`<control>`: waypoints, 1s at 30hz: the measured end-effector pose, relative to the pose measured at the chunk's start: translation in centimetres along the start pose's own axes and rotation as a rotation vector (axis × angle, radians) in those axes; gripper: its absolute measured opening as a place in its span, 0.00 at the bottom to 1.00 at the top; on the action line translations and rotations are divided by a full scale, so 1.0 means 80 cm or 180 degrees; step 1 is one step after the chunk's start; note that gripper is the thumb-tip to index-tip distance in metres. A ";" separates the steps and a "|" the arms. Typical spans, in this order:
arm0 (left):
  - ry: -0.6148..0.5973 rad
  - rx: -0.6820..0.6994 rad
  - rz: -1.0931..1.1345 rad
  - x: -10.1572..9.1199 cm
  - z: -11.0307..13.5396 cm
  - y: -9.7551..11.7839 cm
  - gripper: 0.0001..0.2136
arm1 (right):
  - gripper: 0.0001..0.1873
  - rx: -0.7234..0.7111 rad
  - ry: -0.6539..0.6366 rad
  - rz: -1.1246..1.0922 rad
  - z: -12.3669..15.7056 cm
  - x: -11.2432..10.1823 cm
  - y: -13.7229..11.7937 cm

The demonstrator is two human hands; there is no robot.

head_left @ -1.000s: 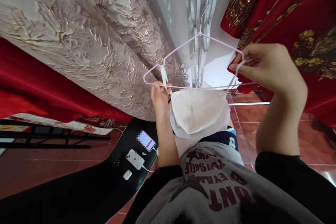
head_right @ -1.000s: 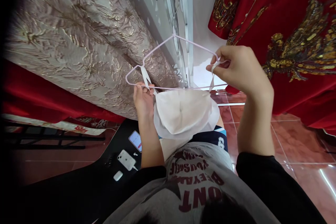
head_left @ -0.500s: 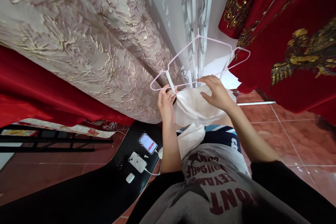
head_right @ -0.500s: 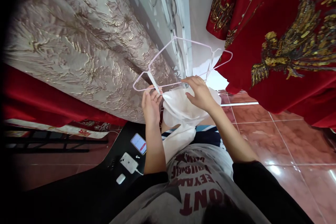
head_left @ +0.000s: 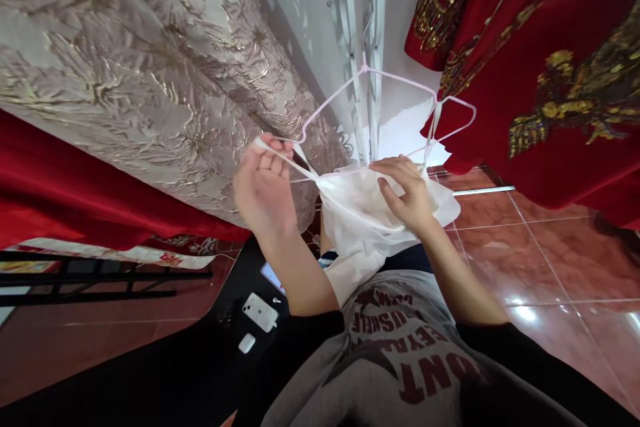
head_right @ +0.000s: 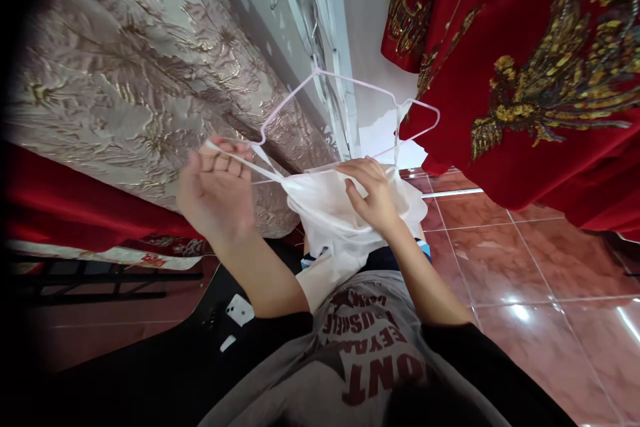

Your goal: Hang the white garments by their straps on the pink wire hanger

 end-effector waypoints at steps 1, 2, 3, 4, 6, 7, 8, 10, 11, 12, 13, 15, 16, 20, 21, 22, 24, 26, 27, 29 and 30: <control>0.0217 -0.0003 0.0066 -0.009 -0.007 -0.008 0.13 | 0.15 0.0008 -0.0038 0.0004 0.000 -0.001 0.001; 0.0507 0.0004 0.0071 -0.021 -0.010 -0.018 0.12 | 0.15 0.0013 -0.0061 0.0021 0.000 -0.003 0.002; 0.0824 0.0009 0.0016 -0.032 -0.010 -0.030 0.11 | 0.15 0.0015 -0.0067 0.0046 0.000 -0.005 0.004; 0.1137 0.0012 -0.0088 -0.043 -0.006 -0.042 0.10 | 0.15 0.0018 -0.0060 0.0065 0.000 -0.006 0.006; 0.1504 -0.0095 -0.0332 -0.055 0.008 -0.065 0.09 | 0.15 0.0032 -0.0084 0.0064 0.000 -0.006 0.006; 0.1464 -0.0216 -0.0409 -0.055 0.016 -0.074 0.09 | 0.15 0.0031 -0.0121 0.0045 0.000 -0.004 0.004; 0.1287 -0.0361 -0.0437 -0.050 0.024 -0.081 0.11 | 0.15 0.0029 -0.0172 0.0021 0.000 -0.001 0.001; 0.0742 -0.0592 -0.0361 -0.029 0.037 -0.087 0.14 | 0.16 0.0011 -0.0280 -0.0035 0.001 0.007 -0.008; 0.0495 -0.0653 -0.0260 -0.016 0.042 -0.088 0.15 | 0.16 -0.0002 -0.0322 -0.0069 0.001 0.010 -0.012; 0.0329 -0.0674 -0.0132 -0.003 0.046 -0.087 0.16 | 0.16 -0.0013 -0.0337 -0.0104 0.001 0.011 -0.016; 0.0241 -0.0679 0.0000 0.008 0.049 -0.085 0.16 | 0.15 -0.0007 -0.0285 -0.0132 0.000 0.010 -0.017; 0.0226 -0.0686 0.0201 0.023 0.053 -0.083 0.17 | 0.14 0.0053 0.0161 -0.0152 -0.004 -0.003 -0.012; 0.0233 -0.0693 0.0243 0.028 0.053 -0.083 0.18 | 0.13 0.0111 0.0515 -0.0147 -0.007 -0.014 -0.005; 0.0181 -0.0713 0.0167 0.028 0.049 -0.084 0.19 | 0.18 0.0559 0.1320 -0.0052 -0.024 -0.058 0.024; 0.0206 -0.0705 0.0146 0.026 0.047 -0.084 0.19 | 0.17 0.0704 0.1223 -0.0001 -0.029 -0.065 0.028; 0.0248 -0.0689 0.0127 0.025 0.045 -0.084 0.19 | 0.14 0.0838 0.1096 0.0055 -0.034 -0.069 0.028; 0.0340 -0.0640 0.0101 0.023 0.041 -0.083 0.19 | 0.06 0.0984 0.0917 0.0055 -0.044 -0.073 0.023; 0.0354 -0.0594 0.0143 0.024 0.038 -0.082 0.19 | 0.03 0.0931 0.0913 -0.0261 -0.053 -0.073 0.011; 0.0334 -0.0578 0.0196 0.024 0.037 -0.082 0.18 | 0.04 0.0826 0.0975 -0.0494 -0.058 -0.073 0.006; 0.0251 -0.0582 0.0329 0.025 0.037 -0.082 0.18 | 0.10 0.0448 0.1214 -0.0888 -0.068 -0.076 -0.001; 0.0199 -0.0601 0.0385 0.025 0.037 -0.082 0.18 | 0.12 0.0202 0.1385 -0.0979 -0.073 -0.080 -0.002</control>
Point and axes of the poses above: each hand's wrist, its own z-axis away from the middle knuckle, its own x-axis out of the palm, y = z × x, the point moved 2 cm from there along -z, towards the middle knuckle, and after that the axes turned 12 degrees about -z, right-handed, at the moved point
